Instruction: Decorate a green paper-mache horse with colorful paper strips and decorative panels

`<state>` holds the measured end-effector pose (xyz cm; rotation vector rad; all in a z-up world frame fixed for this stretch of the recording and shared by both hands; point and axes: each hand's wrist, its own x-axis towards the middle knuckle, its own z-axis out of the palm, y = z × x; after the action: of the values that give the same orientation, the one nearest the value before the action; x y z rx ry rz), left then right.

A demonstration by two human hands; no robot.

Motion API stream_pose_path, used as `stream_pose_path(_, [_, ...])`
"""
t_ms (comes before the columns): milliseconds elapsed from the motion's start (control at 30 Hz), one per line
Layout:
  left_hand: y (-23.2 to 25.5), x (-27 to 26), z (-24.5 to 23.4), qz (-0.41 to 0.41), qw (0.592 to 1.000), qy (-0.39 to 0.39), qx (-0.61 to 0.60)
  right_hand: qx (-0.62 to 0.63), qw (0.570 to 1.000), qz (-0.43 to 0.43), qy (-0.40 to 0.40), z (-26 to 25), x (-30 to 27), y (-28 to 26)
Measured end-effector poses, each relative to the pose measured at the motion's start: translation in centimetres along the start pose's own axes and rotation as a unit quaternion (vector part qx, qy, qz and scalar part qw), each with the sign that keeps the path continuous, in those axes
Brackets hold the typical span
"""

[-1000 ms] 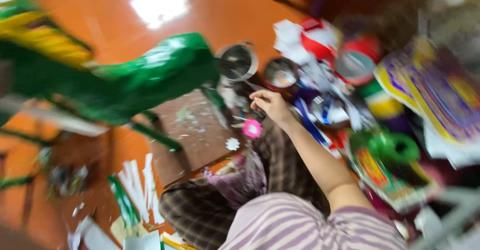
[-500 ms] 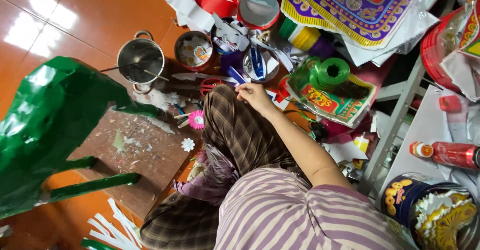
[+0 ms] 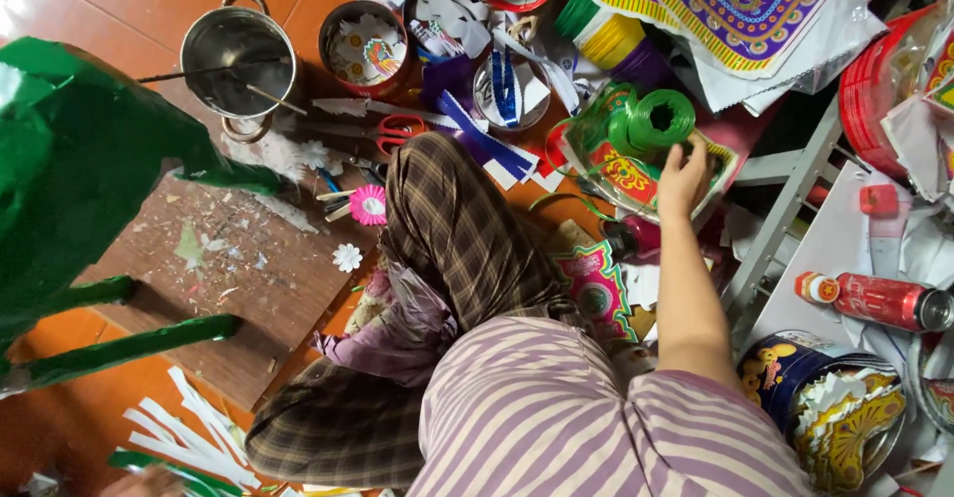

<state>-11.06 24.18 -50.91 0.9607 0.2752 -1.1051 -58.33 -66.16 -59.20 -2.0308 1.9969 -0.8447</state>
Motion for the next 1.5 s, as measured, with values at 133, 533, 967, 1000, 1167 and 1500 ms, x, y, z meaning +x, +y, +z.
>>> stream_pose_path(133, [-8.9,7.3,10.2,0.128,0.962,0.204,0.128,-0.013,0.977,-0.019,-0.211,-1.8,0.4,-1.8])
stream_pose_path(533, [-11.9,12.8,19.9,0.192,0.676,0.397,0.591,-0.035,0.902,-0.097,-0.418,-3.0,2.7,-4.4])
stream_pose_path(967, [-12.3,12.7,19.4,0.195,0.642,0.385,0.634,0.158,0.837,0.185,-0.490,-6.9,3.3,-7.5])
stream_pose_path(1000, [-12.3,12.4,19.8,0.195,0.642,0.384,0.635,0.159,0.838,0.186,-0.488,-5.8,3.8,-3.5])
stream_pose_path(1167, [-12.5,12.0,20.2,0.227,0.641,0.367,0.634,-0.410,0.804,0.146,-0.406,-2.4,3.4,9.3])
stream_pose_path(1500, [-12.1,12.3,20.4,0.205,0.633,0.378,0.644,-0.137,0.956,0.231,-0.113,-1.7,2.6,13.5])
